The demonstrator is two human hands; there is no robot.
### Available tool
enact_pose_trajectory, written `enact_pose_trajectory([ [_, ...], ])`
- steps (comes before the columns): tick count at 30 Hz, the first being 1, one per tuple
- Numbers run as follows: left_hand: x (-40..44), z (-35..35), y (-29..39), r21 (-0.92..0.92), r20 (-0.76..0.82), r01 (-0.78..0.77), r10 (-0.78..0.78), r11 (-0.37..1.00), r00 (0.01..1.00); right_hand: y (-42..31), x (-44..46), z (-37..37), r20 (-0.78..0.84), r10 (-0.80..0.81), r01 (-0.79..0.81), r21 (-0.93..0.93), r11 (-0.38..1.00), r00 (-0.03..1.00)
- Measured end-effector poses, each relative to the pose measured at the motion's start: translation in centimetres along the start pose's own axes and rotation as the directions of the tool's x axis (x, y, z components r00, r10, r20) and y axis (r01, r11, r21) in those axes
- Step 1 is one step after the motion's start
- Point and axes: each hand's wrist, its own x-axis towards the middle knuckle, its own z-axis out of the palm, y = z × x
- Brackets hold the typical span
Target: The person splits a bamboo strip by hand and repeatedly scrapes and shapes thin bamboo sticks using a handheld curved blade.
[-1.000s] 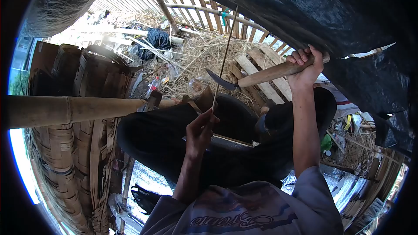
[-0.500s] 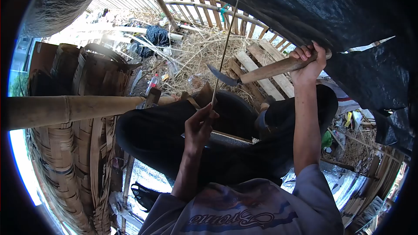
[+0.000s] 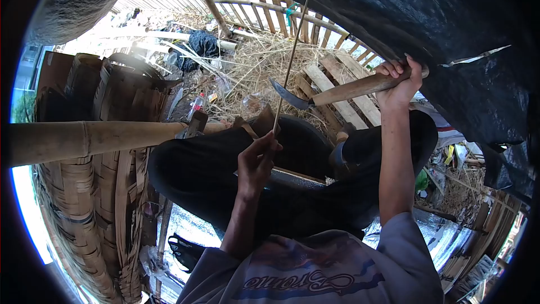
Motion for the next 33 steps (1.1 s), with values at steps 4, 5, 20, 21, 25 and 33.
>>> enact_pose_trajectory([
  [4, 0.1, 0.4, -0.5, 0.073, -0.003, -0.056, 0.057, 0.996, 0.998, -0.3, -0.5, 0.6, 0.049, 0.022, -0.019, -0.069, 0.997, 0.999],
  [5, -0.2, 0.3, 0.0, 0.063, -0.002, 0.007, -0.007, 0.998, 1.000, -0.2, -0.2, 0.3, 0.042, 0.026, -0.023, -0.071, 0.997, 0.999],
  [20, 0.3, 0.3, -0.5, 0.117, -0.022, -0.033, 0.036, 0.993, 0.999, 0.4, -0.5, 0.9, -0.027, -0.009, 0.009, 0.013, 1.000, 1.000],
  [21, 0.2, 0.1, -0.9, 0.117, -0.029, -0.028, 0.032, 0.993, 0.999, 0.6, -0.6, 0.6, -0.027, -0.001, 0.001, 0.012, 1.000, 1.000],
  [25, 0.9, 0.5, -1.5, 0.076, -0.014, -0.080, 0.081, 0.994, 0.997, 0.6, -1.4, 0.3, 0.126, 0.195, -0.179, -0.124, 0.976, 0.973],
  [33, 0.9, 0.5, -2.0, 0.080, -0.030, -0.090, 0.093, 0.993, 0.995, 1.0, -1.4, 0.0, 0.092, 0.147, -0.139, -0.091, 0.986, 0.985],
])
